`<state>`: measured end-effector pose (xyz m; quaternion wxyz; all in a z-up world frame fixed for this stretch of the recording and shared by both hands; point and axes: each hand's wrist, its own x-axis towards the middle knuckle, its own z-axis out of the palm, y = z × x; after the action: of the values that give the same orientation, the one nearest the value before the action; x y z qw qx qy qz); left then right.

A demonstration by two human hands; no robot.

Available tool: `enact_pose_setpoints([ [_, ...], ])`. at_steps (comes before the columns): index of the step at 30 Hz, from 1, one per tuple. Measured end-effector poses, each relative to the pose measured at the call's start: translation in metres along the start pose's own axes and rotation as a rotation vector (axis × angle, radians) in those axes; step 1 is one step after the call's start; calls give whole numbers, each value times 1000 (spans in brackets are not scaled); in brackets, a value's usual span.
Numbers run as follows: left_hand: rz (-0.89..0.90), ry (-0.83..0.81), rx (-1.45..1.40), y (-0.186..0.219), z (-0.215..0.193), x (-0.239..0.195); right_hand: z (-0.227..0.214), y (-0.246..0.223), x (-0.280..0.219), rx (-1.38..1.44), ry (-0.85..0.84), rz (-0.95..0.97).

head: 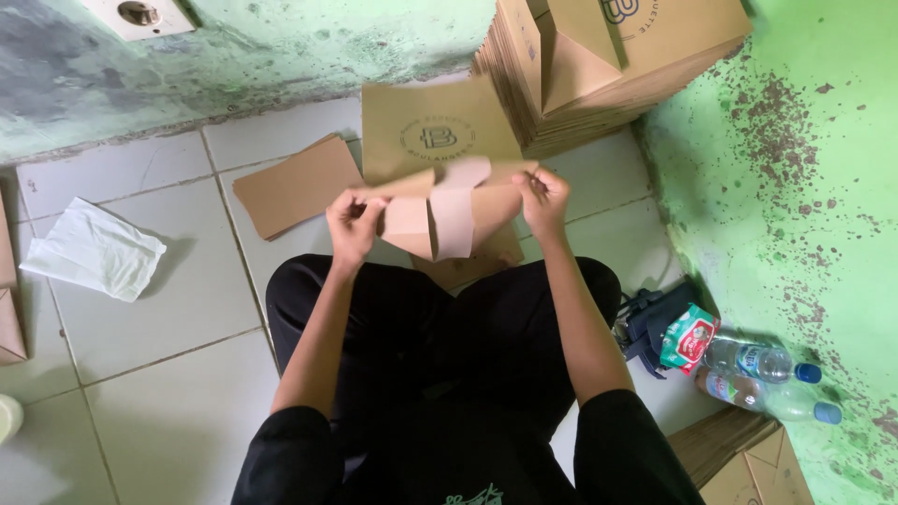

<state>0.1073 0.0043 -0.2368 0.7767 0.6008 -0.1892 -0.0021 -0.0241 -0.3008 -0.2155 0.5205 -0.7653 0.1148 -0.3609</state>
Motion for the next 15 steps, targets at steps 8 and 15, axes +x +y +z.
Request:
enact_pose_setpoints([
  [8, -414, 79, 67, -86, 16, 13, 47, 10, -2, -91, 101, 419],
  [15, -478, 56, 503, -167, 14, -5, 56, 86, -16, -454, -79, 279],
])
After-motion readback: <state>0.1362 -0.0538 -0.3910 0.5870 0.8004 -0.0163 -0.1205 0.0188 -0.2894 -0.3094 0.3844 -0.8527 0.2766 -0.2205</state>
